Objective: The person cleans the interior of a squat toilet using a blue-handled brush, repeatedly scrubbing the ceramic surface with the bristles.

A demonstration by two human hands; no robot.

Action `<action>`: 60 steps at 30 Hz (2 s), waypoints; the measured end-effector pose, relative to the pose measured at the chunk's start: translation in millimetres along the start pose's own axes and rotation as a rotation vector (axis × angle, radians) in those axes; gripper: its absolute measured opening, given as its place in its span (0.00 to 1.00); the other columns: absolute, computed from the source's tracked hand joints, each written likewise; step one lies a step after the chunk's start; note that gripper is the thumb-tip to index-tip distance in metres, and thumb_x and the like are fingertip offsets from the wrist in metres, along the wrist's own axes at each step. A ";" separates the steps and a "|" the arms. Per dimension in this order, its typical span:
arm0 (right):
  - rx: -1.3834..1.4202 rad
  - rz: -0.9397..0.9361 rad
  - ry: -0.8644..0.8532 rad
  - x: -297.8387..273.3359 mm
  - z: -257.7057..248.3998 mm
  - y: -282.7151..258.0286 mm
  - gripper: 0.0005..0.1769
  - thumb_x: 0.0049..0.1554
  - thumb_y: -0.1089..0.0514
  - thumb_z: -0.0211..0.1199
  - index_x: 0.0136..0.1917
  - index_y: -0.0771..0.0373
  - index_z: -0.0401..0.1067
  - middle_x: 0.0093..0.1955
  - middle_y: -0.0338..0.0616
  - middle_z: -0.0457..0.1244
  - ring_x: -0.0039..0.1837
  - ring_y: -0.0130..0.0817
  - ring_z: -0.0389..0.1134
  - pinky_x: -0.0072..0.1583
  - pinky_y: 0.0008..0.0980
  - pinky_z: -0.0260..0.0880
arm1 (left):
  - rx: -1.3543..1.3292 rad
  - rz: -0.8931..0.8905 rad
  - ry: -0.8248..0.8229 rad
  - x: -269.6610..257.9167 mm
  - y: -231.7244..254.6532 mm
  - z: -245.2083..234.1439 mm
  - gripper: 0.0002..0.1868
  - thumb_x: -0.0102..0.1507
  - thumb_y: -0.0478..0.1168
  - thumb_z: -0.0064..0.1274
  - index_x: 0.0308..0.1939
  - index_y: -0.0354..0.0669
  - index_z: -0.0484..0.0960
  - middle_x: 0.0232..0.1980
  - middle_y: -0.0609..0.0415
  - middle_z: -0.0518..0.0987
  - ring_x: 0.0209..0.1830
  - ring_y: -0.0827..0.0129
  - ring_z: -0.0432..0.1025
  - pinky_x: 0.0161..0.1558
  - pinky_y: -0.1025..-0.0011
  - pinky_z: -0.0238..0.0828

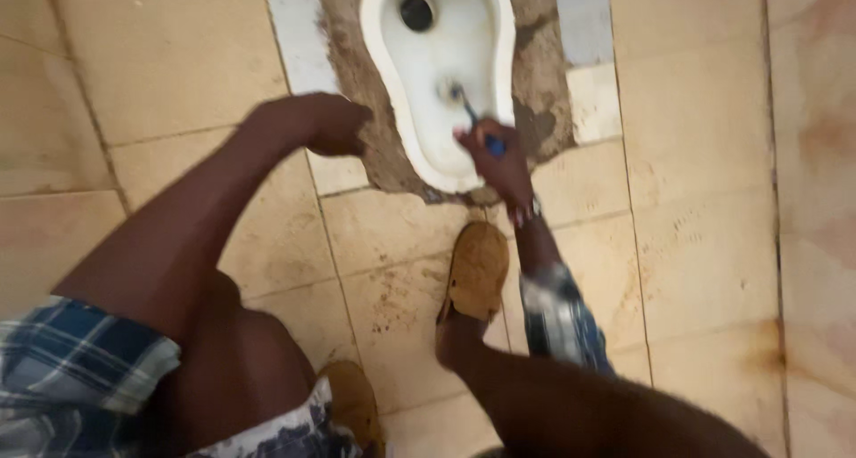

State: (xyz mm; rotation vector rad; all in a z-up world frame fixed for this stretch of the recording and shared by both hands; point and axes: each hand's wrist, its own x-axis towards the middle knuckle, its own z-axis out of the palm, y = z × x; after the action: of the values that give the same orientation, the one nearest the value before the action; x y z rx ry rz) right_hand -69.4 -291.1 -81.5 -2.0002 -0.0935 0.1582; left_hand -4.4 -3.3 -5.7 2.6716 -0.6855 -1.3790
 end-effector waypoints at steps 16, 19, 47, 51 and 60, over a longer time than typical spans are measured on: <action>0.485 0.261 0.019 32.9 -10.5 -43.4 0.25 0.64 0.46 0.67 0.31 0.56 0.63 0.27 0.34 0.57 0.28 0.23 0.59 0.31 0.27 0.65 | -0.011 -0.021 0.047 4.8 -11.6 2.2 0.37 0.67 0.55 0.52 0.76 0.44 0.63 0.72 0.45 0.71 0.71 0.47 0.67 0.67 0.50 0.66; 0.755 0.231 -0.125 25.5 -24.8 -57.2 0.26 0.63 0.41 0.63 0.34 0.56 0.58 0.32 0.35 0.54 0.32 0.26 0.59 0.31 0.29 0.65 | 0.018 0.003 0.042 -0.8 -1.0 -7.0 0.38 0.67 0.56 0.54 0.76 0.47 0.63 0.73 0.45 0.70 0.73 0.49 0.65 0.70 0.52 0.63; 0.853 0.422 -0.058 19.0 -14.7 -28.9 0.26 0.65 0.56 0.56 0.26 0.56 0.55 0.22 0.32 0.45 0.23 0.23 0.42 0.25 0.28 0.41 | -0.019 -0.076 0.036 -12.3 -10.3 -3.2 0.39 0.67 0.58 0.52 0.78 0.50 0.60 0.77 0.48 0.66 0.75 0.50 0.61 0.72 0.50 0.61; 0.748 0.309 0.051 23.7 -1.0 -18.3 0.24 0.66 0.55 0.58 0.29 0.57 0.58 0.24 0.32 0.48 0.25 0.25 0.45 0.27 0.30 0.45 | -0.017 -0.106 0.016 -16.5 -10.2 -1.4 0.39 0.68 0.59 0.50 0.79 0.53 0.59 0.77 0.50 0.66 0.76 0.49 0.61 0.71 0.49 0.62; 0.682 0.351 -0.211 5.4 7.8 -22.2 0.22 0.64 0.54 0.62 0.30 0.59 0.63 0.24 0.30 0.49 0.24 0.22 0.48 0.27 0.30 0.50 | 0.021 -0.077 -0.029 -1.6 -14.9 3.0 0.39 0.68 0.60 0.51 0.78 0.47 0.61 0.76 0.47 0.68 0.75 0.48 0.62 0.71 0.49 0.62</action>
State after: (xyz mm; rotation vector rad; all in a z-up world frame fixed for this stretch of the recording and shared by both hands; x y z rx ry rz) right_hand -65.2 -274.0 -64.9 -1.2988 0.1621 0.5498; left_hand -2.2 11.2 -10.0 2.7259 -0.6092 -1.4395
